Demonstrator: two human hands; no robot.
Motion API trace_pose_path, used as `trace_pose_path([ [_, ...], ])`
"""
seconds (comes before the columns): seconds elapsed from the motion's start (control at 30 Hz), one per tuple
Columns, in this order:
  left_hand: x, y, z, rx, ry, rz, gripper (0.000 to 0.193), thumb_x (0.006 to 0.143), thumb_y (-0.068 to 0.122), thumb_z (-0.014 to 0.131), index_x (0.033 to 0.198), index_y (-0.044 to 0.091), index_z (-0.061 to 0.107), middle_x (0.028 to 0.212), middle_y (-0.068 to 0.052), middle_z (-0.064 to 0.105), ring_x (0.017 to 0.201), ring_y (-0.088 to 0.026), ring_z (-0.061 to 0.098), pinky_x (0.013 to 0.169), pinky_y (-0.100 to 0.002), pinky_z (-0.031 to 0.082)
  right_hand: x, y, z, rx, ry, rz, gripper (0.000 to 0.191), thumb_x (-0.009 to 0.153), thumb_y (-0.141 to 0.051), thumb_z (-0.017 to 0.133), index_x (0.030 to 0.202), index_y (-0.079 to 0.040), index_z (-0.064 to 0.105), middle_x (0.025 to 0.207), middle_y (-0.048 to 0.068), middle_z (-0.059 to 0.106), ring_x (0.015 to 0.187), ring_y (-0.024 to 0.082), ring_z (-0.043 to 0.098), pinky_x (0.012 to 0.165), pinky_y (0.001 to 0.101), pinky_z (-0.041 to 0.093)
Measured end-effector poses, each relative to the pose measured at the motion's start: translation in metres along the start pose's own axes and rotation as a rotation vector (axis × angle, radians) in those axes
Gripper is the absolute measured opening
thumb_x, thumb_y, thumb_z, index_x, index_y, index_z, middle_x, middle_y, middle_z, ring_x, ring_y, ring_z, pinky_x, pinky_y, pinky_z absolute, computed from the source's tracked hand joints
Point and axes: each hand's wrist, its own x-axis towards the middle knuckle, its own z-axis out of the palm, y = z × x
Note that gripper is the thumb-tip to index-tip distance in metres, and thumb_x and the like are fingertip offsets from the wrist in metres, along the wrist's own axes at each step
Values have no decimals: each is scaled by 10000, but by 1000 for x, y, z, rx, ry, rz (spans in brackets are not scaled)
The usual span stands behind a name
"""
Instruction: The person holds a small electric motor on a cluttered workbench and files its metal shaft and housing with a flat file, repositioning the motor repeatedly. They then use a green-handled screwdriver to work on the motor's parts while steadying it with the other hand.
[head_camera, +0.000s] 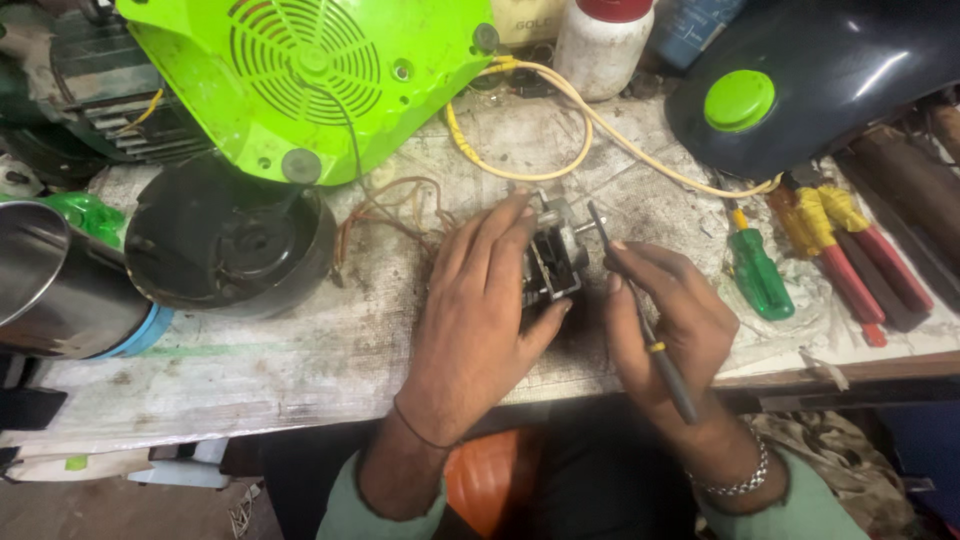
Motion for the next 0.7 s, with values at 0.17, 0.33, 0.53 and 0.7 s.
trace_pose_path([
  [0.17,0,-1,0,9,0,4,826,771,232,860,1423,-44,434,1523,-219,448,1426,-391,431,1214,-523,327,1,-3,-11,-13,-108,58,242,960,16,659,1192,61,713,1118,206,743,973,239,757,866,285,591],
  [0.33,0,-3,3,5,-5,12,815,788,255,858,1411,-49,430,1523,-233,434,1425,-401,418,1213,-537,309,8,0,-27,192,-135,272,181,968,-14,662,1131,27,731,1087,164,752,908,177,738,752,260,594],
  [0.53,0,-4,2,6,-9,14,811,791,254,852,1416,-46,431,1534,-224,432,1432,-392,422,1222,-535,307,9,2,-33,181,-169,406,205,949,-22,666,1128,47,739,1027,149,764,866,175,721,744,258,563],
  [0.7,0,-4,3,18,-16,9,822,776,262,861,1408,-43,431,1522,-225,432,1425,-388,418,1218,-547,289,5,9,-33,334,-76,497,200,954,-13,627,1119,52,720,1017,151,762,928,181,747,850,267,598],
])
